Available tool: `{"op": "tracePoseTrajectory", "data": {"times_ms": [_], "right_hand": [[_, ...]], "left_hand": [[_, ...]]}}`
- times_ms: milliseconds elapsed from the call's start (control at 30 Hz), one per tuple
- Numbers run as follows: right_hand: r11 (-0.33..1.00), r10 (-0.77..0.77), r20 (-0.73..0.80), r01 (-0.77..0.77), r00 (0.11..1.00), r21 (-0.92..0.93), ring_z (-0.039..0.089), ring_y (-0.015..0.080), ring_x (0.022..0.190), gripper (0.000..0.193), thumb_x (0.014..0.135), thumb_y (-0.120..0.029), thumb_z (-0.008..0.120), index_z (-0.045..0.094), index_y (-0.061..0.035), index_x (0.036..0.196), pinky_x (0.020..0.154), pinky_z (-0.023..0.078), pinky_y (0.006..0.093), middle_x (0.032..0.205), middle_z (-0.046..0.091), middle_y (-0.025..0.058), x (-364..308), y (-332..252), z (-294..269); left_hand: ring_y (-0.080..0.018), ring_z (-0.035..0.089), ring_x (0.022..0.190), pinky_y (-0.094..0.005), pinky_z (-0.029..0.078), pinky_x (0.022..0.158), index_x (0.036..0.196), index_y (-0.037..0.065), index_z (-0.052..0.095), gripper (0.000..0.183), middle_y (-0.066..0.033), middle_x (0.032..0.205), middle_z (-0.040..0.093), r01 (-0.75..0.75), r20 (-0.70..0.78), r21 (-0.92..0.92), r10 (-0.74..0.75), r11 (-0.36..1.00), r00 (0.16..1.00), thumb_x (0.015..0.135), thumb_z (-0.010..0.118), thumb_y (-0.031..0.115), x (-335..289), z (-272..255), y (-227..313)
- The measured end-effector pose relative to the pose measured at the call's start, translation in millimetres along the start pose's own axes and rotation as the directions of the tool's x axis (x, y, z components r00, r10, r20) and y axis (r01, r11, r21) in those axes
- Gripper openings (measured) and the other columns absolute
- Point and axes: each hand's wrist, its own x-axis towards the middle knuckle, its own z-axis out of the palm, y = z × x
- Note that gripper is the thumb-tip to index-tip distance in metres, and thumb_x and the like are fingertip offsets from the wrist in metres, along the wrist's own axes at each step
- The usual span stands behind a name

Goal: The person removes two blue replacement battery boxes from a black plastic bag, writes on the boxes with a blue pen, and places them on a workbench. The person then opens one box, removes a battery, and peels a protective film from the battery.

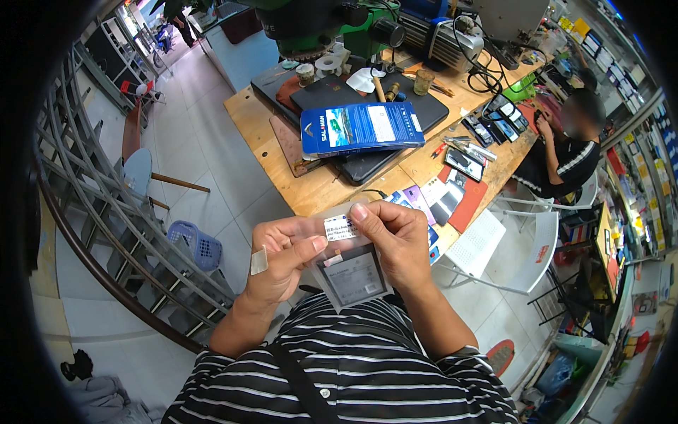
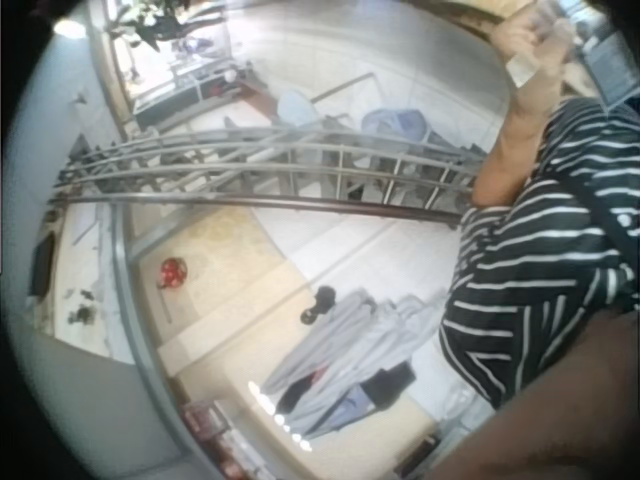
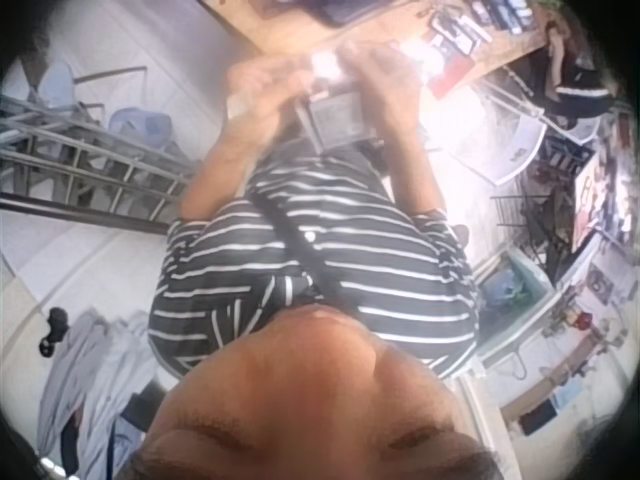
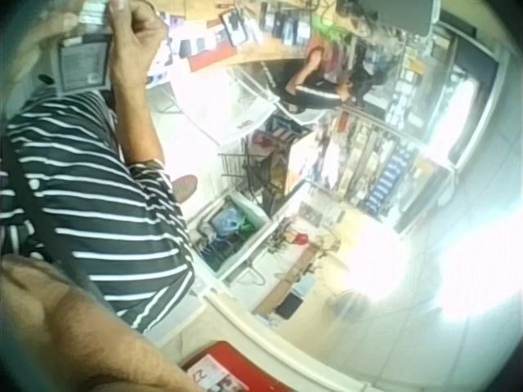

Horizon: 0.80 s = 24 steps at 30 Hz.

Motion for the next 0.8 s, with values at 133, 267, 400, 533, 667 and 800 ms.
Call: {"op": "tracePoseTrajectory", "data": {"times_ms": [133, 267, 400, 533, 667, 800], "right_hand": [[0.999, 0.002, 0.029, -0.004, 1.000, 0.048, 0.063, 0.0072, 0.076, 0.022, 0.098, -0.018, 0.070, 0.072, 0.0038, 0.096, 0.070, 0.049, 0.0222, 0.085, 0.071, 0.0051, -0.6, -6.2, 4.9], [0.999, -0.022, 0.092, 0.024, 0.995, -0.023, 0.066, 0.0099, 0.079, 0.019, 0.097, -0.015, 0.071, 0.072, 0.0039, 0.099, 0.074, 0.052, 0.0237, 0.088, 0.072, 0.0064, -2.3, -3.8, 5.1], [0.998, -0.063, 0.078, 0.063, 0.995, -0.002, 0.066, 0.0102, 0.076, 0.017, 0.096, -0.013, 0.071, 0.073, 0.0034, 0.094, 0.073, 0.051, 0.0237, 0.088, 0.072, 0.0068, -3.0, 1.0, 2.7], [0.996, -0.054, 0.083, 0.048, 0.995, 0.071, 0.062, 0.0086, 0.072, 0.023, 0.099, -0.016, 0.066, 0.073, 0.0041, 0.090, 0.068, 0.047, 0.0227, 0.086, 0.072, 0.0057, -4.6, 2.3, 0.8], [0.992, -0.066, 0.028, 0.063, 0.997, 0.111, 0.057, 0.0073, 0.071, 0.029, 0.102, -0.020, 0.062, 0.073, 0.0050, 0.092, 0.065, 0.042, 0.0227, 0.081, 0.068, 0.0030, -5.7, 4.3, 3.2], [0.996, -0.085, 0.093, 0.082, 0.992, 0.032, 0.057, 0.0076, 0.075, 0.023, 0.100, -0.018, 0.065, 0.072, 0.0044, 0.100, 0.067, 0.043, 0.0231, 0.081, 0.066, 0.0020, 0.2, -8.3, -5.1]], "left_hand": [[-0.0187, 0.072, 0.090, -0.0280, 0.059, 0.082, 0.120, -0.016, 0.063, 0.033, -0.0198, 0.108, 0.072, 0.040, -0.026, -0.154, -0.044, 0.987, 0.999, 0.093, 0.065, 0.003, 3.1, -5.5, -0.9], [-0.0170, 0.072, 0.091, -0.0270, 0.059, 0.081, 0.118, -0.014, 0.065, 0.031, -0.0180, 0.104, 0.073, -0.036, -0.030, -0.126, 0.032, 0.991, 0.999, 0.094, 0.068, 0.006, 3.7, -3.8, 2.1], [-0.0188, 0.073, 0.086, -0.0279, 0.059, 0.077, 0.111, -0.011, 0.067, 0.026, -0.0180, 0.098, 0.074, -0.145, -0.056, 0.176, 0.157, 0.974, 0.986, 0.094, 0.070, 0.007, 1.1, 3.8, 2.1], [-0.0183, 0.074, 0.079, -0.0267, 0.059, 0.073, 0.100, -0.008, 0.071, 0.014, -0.0173, 0.088, 0.075, -0.171, -0.091, 0.222, 0.195, 0.960, 0.977, 0.092, 0.072, 0.004, 1.9, 8.8, 2.1], [-0.0190, 0.073, 0.083, -0.0274, 0.060, 0.076, 0.102, -0.011, 0.070, 0.017, -0.0185, 0.095, 0.075, -0.189, -0.041, 0.089, 0.193, 0.978, 0.980, 0.093, 0.072, 0.003, 3.4, 6.3, 2.4], [-0.0210, 0.074, 0.084, -0.0292, 0.061, 0.077, 0.104, -0.011, 0.070, 0.018, -0.0201, 0.097, 0.074, -0.199, -0.070, -0.037, 0.196, 0.979, 0.978, 0.094, 0.071, 0.004, 8.8, -3.2, -4.1]]}}
